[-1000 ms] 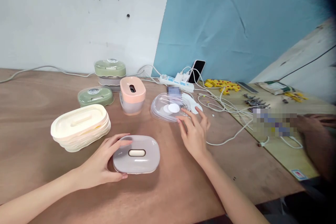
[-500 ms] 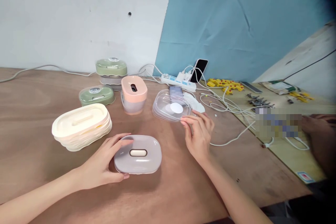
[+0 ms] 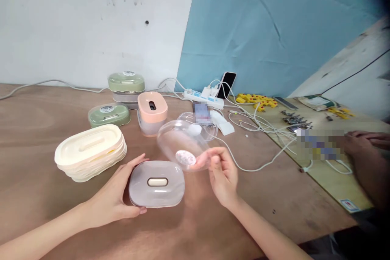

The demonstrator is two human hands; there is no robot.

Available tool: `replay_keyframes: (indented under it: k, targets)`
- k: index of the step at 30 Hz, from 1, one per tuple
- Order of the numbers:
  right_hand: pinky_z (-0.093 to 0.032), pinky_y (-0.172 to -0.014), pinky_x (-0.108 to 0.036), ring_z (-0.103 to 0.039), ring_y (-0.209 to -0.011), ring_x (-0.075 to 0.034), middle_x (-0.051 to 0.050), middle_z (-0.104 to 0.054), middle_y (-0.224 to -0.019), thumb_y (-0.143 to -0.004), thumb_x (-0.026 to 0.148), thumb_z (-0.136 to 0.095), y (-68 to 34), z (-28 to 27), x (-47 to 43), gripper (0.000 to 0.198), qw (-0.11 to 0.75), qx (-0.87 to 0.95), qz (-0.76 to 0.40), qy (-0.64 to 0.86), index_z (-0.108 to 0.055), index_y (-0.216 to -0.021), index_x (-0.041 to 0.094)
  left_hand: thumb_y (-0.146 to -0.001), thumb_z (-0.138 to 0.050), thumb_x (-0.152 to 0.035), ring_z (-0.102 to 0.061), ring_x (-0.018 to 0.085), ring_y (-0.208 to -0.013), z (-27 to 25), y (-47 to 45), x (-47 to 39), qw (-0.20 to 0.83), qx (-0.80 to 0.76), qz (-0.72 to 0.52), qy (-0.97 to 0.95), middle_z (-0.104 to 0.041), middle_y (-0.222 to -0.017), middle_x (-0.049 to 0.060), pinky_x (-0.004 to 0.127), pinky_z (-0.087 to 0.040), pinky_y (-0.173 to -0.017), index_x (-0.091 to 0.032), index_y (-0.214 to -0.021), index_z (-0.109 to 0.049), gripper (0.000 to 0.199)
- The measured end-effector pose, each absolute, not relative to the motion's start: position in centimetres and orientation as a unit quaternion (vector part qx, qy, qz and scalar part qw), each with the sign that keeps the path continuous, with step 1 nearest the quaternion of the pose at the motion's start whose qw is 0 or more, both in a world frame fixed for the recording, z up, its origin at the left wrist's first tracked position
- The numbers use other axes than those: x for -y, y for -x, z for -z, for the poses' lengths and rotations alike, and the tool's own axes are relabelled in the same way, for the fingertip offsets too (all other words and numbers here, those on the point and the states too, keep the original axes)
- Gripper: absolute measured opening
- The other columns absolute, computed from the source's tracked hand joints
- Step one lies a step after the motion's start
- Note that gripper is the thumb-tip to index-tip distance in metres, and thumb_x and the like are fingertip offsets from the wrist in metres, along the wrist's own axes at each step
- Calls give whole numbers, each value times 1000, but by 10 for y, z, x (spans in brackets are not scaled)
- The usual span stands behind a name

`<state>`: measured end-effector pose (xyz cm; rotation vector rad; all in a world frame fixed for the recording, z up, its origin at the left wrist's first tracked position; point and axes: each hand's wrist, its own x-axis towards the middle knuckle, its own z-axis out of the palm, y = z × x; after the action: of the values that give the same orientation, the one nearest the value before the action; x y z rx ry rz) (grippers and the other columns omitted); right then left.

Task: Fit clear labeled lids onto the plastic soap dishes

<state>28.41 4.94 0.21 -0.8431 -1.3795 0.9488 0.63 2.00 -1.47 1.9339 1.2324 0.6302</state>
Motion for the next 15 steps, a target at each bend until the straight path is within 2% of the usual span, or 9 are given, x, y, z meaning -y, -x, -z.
replay_keyframes:
  k: [3,5,7,9,13,15]
  targets:
    - [-53,-49,-26,-61,-46,-12,8,-50,-59,-86,58,-55,-278,-1,-52,36,467,513,-612,379,-49,-88,22,-68,-71,-29,-35,32,-135,16,-6,-21,389,-476,-259,-745,-33,-149,6,54,-30,-111,-36,-146,-7,102]
    - [-48,-39,-23,-54,-37,-9,10,-44,-58,-81,65,-56,-275,4,-57,44,414,484,-663,393,-48,-85,21,-68,-72,-30,-35,32,-135,16,-6,-22,397,-474,-262,-741,-34,-148,7,56,-29,-111,-36,-147,-1,106]
    - [-42,-33,-19,-49,-32,-6,11,-43,-58,-81,65,-55,-271,10,-59,44,401,481,-665,407,-49,-86,21,-69,-72,-30,-38,33,-133,16,-5,-22,397,-473,-260,-742,-35,-147,8,58,-29,-110,-37,-147,2,108]
    - [-39,-30,-16,-47,-31,-4,10,-44,-59,-83,62,-54,-268,12,-60,42,394,485,-659,420,-49,-89,21,-69,-72,-27,-39,32,-132,16,-5,-22,385,-468,-254,-754,-36,-147,6,57,-30,-109,-38,-147,-3,104]
    - [-47,-36,-18,-52,-43,-5,6,-50,-75,-82,63,-55,-270,9,-59,46,366,495,-656,436,-51,-100,21,-68,-71,-25,-38,33,-131,16,-5,-23,335,-453,-229,-794,-34,-146,5,53,-33,-108,-37,-142,-25,88]
    - [-51,-43,-20,-54,-53,-6,2,-51,-90,-78,61,-61,-274,6,-59,50,341,520,-662,418,-51,-109,23,-70,-69,-26,-38,34,-130,16,-5,-24,326,-447,-229,-801,-34,-146,7,52,-34,-107,-34,-141,-27,83]
